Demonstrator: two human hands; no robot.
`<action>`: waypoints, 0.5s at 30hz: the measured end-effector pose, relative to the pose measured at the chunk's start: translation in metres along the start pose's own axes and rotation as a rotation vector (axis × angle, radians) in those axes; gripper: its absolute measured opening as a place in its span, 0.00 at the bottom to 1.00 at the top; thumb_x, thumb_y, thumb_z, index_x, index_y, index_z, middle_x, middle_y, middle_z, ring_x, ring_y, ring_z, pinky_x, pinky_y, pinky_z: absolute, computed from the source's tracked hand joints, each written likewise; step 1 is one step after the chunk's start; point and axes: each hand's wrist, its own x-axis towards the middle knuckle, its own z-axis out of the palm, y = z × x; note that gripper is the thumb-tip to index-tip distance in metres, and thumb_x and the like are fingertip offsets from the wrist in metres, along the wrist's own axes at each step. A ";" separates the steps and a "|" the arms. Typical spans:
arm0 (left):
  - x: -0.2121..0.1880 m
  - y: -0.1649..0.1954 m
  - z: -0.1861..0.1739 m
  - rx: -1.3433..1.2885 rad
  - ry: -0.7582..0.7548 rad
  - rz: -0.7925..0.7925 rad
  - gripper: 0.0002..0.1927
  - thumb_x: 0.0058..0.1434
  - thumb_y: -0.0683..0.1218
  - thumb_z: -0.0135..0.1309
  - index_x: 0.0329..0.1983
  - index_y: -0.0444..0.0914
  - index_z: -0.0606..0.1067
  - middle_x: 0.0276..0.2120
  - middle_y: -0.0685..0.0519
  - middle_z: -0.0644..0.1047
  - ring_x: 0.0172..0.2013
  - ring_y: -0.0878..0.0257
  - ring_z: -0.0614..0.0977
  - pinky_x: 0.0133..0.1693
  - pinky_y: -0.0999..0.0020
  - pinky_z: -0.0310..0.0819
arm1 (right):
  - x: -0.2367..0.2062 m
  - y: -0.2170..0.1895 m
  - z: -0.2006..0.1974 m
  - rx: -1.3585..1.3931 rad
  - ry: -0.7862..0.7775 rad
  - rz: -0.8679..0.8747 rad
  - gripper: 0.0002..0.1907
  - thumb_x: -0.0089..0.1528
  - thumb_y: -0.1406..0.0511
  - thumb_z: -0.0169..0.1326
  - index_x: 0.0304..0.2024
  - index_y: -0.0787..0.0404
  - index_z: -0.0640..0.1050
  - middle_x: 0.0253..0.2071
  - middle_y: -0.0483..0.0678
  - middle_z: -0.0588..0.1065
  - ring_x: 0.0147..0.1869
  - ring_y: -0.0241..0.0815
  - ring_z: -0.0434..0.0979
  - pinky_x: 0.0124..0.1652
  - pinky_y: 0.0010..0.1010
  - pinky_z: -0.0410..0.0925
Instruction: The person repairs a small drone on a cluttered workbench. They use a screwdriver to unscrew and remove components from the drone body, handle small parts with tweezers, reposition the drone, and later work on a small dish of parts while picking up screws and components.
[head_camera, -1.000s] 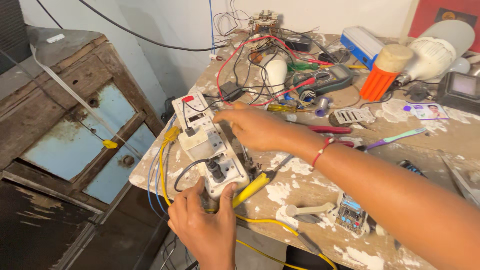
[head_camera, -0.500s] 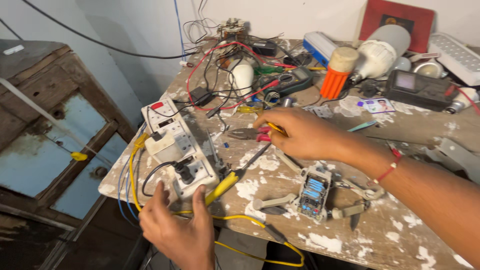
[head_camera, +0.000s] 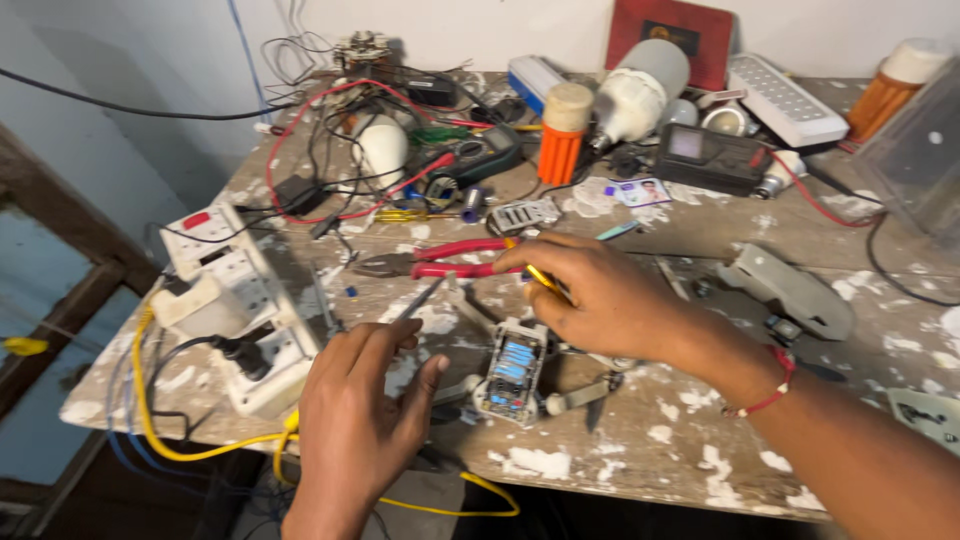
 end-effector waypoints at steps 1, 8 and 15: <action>0.004 0.003 0.005 -0.001 -0.053 -0.021 0.16 0.54 0.48 0.66 0.42 0.36 0.80 0.32 0.47 0.80 0.36 0.47 0.80 0.38 0.54 0.72 | -0.005 0.003 -0.001 0.013 0.019 -0.027 0.18 0.59 0.70 0.53 0.53 0.58 0.78 0.45 0.53 0.78 0.47 0.51 0.80 0.44 0.40 0.72; 0.022 0.003 0.042 -0.066 -0.271 -0.083 0.16 0.54 0.51 0.64 0.39 0.35 0.82 0.34 0.43 0.82 0.37 0.45 0.83 0.40 0.54 0.75 | -0.025 0.032 0.005 0.062 0.065 0.007 0.16 0.60 0.68 0.55 0.51 0.58 0.79 0.45 0.53 0.79 0.44 0.51 0.82 0.42 0.39 0.73; 0.037 0.001 0.071 -0.138 -0.410 -0.234 0.15 0.55 0.49 0.61 0.42 0.36 0.82 0.36 0.45 0.85 0.38 0.51 0.87 0.41 0.59 0.78 | -0.034 0.058 -0.001 -0.024 -0.018 0.005 0.14 0.58 0.67 0.56 0.47 0.56 0.81 0.41 0.49 0.82 0.40 0.47 0.83 0.40 0.39 0.73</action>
